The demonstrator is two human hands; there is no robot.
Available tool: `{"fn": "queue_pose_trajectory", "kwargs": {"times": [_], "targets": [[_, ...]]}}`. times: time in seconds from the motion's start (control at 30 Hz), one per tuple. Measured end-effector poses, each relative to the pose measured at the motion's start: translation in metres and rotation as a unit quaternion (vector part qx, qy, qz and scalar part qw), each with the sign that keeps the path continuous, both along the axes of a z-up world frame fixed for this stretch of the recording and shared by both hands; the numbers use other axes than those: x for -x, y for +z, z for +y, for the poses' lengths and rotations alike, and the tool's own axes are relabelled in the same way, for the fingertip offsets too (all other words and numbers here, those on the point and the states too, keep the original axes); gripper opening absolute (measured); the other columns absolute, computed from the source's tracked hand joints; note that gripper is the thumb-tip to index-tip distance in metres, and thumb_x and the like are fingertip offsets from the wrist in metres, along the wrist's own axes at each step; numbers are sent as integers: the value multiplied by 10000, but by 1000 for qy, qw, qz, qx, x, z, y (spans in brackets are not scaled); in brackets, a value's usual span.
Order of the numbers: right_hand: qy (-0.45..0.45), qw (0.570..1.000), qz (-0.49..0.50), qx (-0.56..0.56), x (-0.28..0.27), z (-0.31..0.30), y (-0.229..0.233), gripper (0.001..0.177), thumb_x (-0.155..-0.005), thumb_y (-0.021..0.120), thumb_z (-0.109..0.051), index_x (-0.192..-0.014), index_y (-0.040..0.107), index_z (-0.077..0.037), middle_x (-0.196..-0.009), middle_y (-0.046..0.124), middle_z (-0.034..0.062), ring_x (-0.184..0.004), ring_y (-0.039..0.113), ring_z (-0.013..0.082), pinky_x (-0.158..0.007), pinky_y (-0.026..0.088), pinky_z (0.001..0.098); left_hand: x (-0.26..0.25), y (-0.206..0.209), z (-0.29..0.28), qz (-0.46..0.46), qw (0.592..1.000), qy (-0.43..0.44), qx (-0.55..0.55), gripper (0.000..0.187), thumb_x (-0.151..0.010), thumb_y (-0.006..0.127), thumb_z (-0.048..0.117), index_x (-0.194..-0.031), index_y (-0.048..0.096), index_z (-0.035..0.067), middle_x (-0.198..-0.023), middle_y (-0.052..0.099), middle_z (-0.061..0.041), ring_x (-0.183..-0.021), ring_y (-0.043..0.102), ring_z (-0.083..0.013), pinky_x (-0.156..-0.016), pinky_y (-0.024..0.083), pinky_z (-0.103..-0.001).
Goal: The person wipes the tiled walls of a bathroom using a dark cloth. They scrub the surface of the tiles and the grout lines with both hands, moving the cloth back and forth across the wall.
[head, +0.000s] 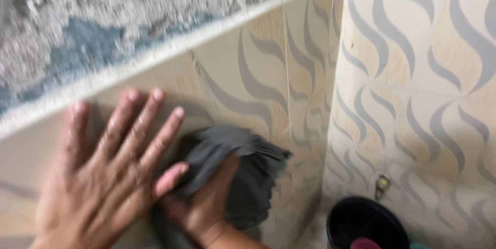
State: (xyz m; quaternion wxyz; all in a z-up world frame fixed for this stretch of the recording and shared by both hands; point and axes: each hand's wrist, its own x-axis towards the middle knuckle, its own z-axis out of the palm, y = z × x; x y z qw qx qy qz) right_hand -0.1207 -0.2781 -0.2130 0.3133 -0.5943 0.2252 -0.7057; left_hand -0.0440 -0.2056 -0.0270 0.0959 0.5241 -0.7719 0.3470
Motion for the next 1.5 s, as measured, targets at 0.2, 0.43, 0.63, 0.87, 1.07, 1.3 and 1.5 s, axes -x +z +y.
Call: {"fn": "queue_pose_trajectory", "kwargs": {"times": [0.2, 0.43, 0.63, 0.87, 1.07, 1.3, 1.5], "targets": [[-101, 951, 238, 171, -9, 76, -11, 1030, -843, 712, -723, -1578, 457, -48, -1619, 392, 273, -1489, 358, 475, -1238, 239, 635, 10, 2, 15, 63, 998, -2, -26, 768, -1042, 204, 698, -1673, 279, 265, -1780, 117, -20, -1617, 20, -231, -1262, -54, -638], [-104, 912, 309, 249, 11, 3, -19, 855, -681, 699, -762, -1307, 628, -185, -1591, 427, 227, -1513, 360, 509, -1251, 154, 750, 16, 5, 19, 148, 987, -53, -31, 612, -1067, 234, 586, -1575, 307, 252, -1727, 206, 14, -1614, 111, -235, -1275, -8, -681], [-248, 891, 270, 269, 73, -116, 4, 1159, -683, 595, -850, -1549, 399, -105, -1641, 278, 252, -1548, 277, 458, -1323, 139, 603, 14, 4, 14, 84, 996, 17, 2, 565, -1085, 336, 441, -1603, 377, 219, -1709, 281, -28, -1594, 180, -272, -1241, 44, -701], [-103, 980, 89, 147, 143, -302, -57, 1016, -827, 705, -646, -1524, 246, -66, -1563, 405, 141, -1465, 410, 265, -1294, 287, 380, -15, -24, -20, 101, 994, -39, -14, 715, -1075, 309, 606, -1627, 305, 151, -1716, 243, -205, -1590, 154, -304, -1265, 73, -658], [-190, 952, 220, -96, 170, -350, -83, 550, -934, 480, -506, -1163, 622, -25, -1315, 658, 149, -1200, 578, 284, -1159, 411, 387, -24, -27, -19, 40, 998, 35, -36, 770, -1041, 267, 622, -1628, 305, 125, -1699, 207, -222, -1595, 154, -360, -1250, 83, -652], [-274, 932, 85, 220, 84, -190, -34, 990, -1001, 525, -681, -1564, 232, 79, -1566, 238, 359, -1473, 263, 491, -1241, 209, 543, 8, -8, 1, -54, 993, 62, 82, 791, -986, 320, 624, -1667, 383, 226, -1736, 293, -3, -1577, 218, -231, -1243, 55, -574], [-110, 981, 99, 128, 25, -1, 43, 862, -976, 518, -625, -1519, 389, 32, -1479, 433, 354, -1389, 410, 534, -1187, 243, 637, 21, 7, 22, -41, 993, -20, 105, 662, -932, 555, 443, -1511, 498, 126, -1609, 421, -81, -1487, 353, -284, -1220, 203, -545]]}}
